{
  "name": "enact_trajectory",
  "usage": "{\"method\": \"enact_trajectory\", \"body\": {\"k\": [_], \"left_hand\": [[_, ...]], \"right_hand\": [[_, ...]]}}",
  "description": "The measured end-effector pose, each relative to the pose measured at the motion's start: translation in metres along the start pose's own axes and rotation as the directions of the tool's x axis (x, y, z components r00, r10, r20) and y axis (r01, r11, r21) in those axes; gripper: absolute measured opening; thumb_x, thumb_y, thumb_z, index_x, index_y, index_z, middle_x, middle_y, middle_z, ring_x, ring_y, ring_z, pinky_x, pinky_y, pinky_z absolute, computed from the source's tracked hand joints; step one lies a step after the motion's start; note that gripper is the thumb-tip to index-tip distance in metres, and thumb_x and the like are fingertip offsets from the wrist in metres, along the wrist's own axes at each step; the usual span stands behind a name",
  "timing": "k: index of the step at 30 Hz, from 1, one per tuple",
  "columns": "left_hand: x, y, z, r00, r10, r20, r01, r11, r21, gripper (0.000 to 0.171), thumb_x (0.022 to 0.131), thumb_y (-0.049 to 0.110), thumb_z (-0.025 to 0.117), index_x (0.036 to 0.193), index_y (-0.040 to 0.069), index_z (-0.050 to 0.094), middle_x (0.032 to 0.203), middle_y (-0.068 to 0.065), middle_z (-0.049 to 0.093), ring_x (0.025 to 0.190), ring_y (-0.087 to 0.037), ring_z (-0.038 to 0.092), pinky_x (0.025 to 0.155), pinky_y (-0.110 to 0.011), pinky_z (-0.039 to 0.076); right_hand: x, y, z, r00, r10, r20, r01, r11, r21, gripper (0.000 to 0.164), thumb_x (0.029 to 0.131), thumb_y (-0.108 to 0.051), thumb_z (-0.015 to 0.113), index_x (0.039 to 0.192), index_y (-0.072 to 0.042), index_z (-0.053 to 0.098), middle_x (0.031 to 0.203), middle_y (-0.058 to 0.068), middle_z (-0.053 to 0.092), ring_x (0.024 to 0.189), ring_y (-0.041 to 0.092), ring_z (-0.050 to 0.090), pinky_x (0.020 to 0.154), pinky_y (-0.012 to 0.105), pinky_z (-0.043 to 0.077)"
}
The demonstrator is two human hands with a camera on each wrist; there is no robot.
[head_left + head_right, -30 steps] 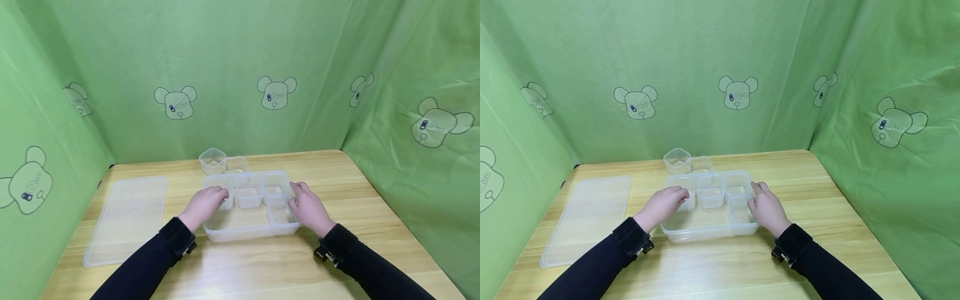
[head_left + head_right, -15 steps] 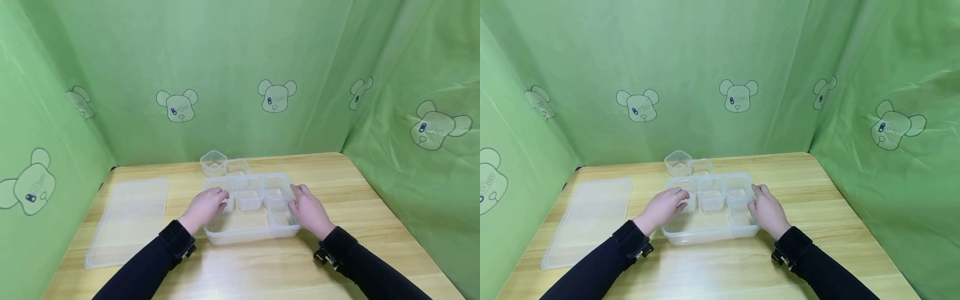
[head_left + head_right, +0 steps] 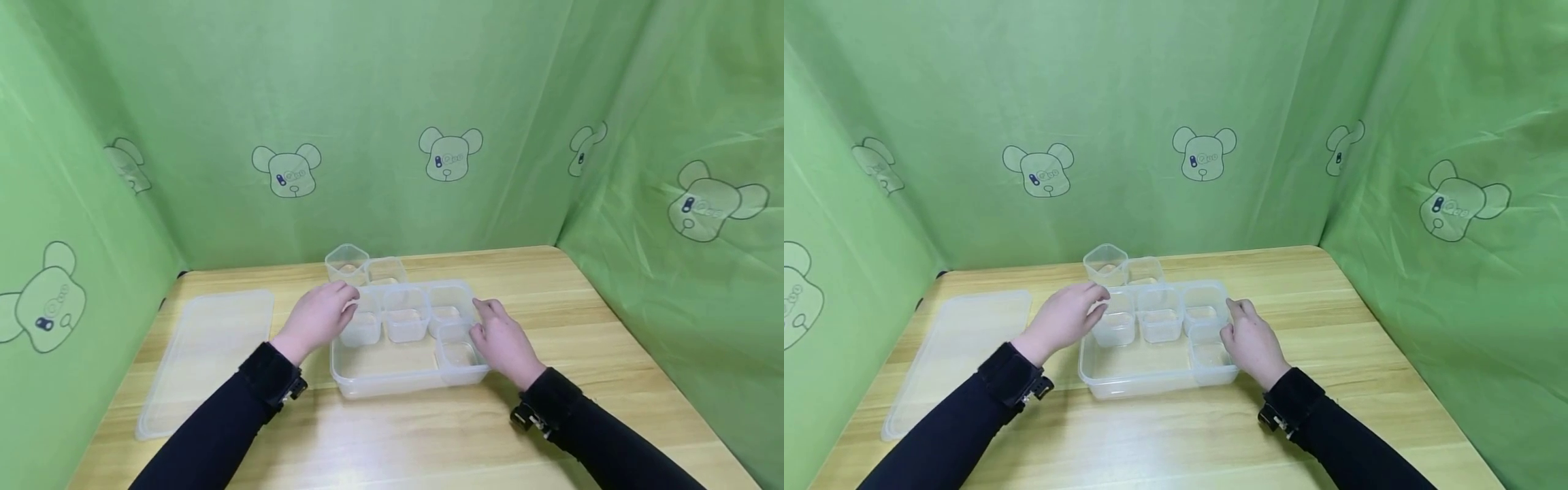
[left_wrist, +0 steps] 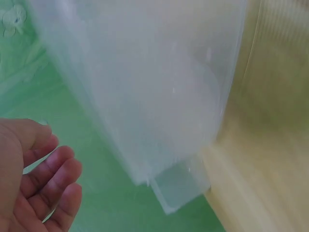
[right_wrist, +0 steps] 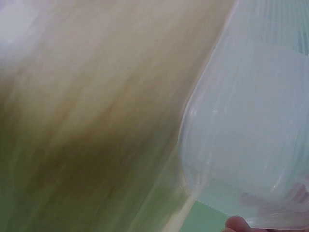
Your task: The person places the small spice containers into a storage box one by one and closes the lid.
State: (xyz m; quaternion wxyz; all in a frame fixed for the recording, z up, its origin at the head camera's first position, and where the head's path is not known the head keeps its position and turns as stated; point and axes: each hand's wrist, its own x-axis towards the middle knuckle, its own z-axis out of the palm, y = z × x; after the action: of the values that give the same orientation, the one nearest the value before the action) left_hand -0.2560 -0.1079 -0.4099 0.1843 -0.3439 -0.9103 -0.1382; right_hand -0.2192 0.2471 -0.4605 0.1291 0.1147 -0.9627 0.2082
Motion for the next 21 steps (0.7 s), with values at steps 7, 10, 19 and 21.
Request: {"method": "enact_trajectory", "body": {"k": [7,10,19,21], "left_hand": [[0.006,-0.026,-0.005,0.997,-0.074,-0.028,0.073,0.996,-0.049,0.014,0.096,0.012,0.064,0.109,0.007,0.067,0.104,-0.006,0.069,0.094,-0.023,0.066,0.083,-0.039,0.055],[0.009,-0.033,-0.003,0.995,-0.100,-0.011,0.100,0.994,-0.044,0.021,0.096,0.011,0.063,0.117,0.006,0.066,0.112,-0.009,0.069,0.103,-0.026,0.065,0.090,-0.041,0.053],[0.021,-0.056,0.010,0.981,-0.169,0.092,0.173,0.984,-0.039,0.040,0.097,0.004,0.061,0.137,0.006,0.058,0.134,-0.014,0.061,0.127,-0.033,0.054,0.110,-0.045,0.040],[0.023,-0.062,0.013,0.979,-0.176,0.106,0.181,0.983,-0.036,0.041,0.096,0.002,0.062,0.137,0.006,0.058,0.136,-0.015,0.059,0.128,-0.034,0.053,0.111,-0.046,0.038]], "right_hand": [[0.000,-0.001,0.000,1.000,0.009,0.011,-0.009,1.000,0.003,0.052,0.095,-0.010,0.054,0.142,0.011,0.045,0.123,0.024,0.054,0.066,0.017,0.053,0.061,0.034,0.051],[-0.002,0.001,0.001,1.000,0.004,0.004,-0.004,1.000,0.003,0.052,0.095,-0.011,0.054,0.141,0.011,0.045,0.122,0.023,0.055,0.065,0.016,0.053,0.061,0.033,0.051],[-0.001,0.001,0.002,1.000,-0.003,-0.015,0.003,1.000,-0.004,0.051,0.095,-0.010,0.054,0.141,0.011,0.046,0.122,0.023,0.055,0.066,0.017,0.054,0.062,0.036,0.052],[-0.001,0.000,0.001,1.000,0.000,-0.011,0.000,1.000,0.000,0.052,0.095,-0.009,0.055,0.141,0.011,0.046,0.122,0.024,0.055,0.065,0.017,0.053,0.060,0.035,0.052]]}}
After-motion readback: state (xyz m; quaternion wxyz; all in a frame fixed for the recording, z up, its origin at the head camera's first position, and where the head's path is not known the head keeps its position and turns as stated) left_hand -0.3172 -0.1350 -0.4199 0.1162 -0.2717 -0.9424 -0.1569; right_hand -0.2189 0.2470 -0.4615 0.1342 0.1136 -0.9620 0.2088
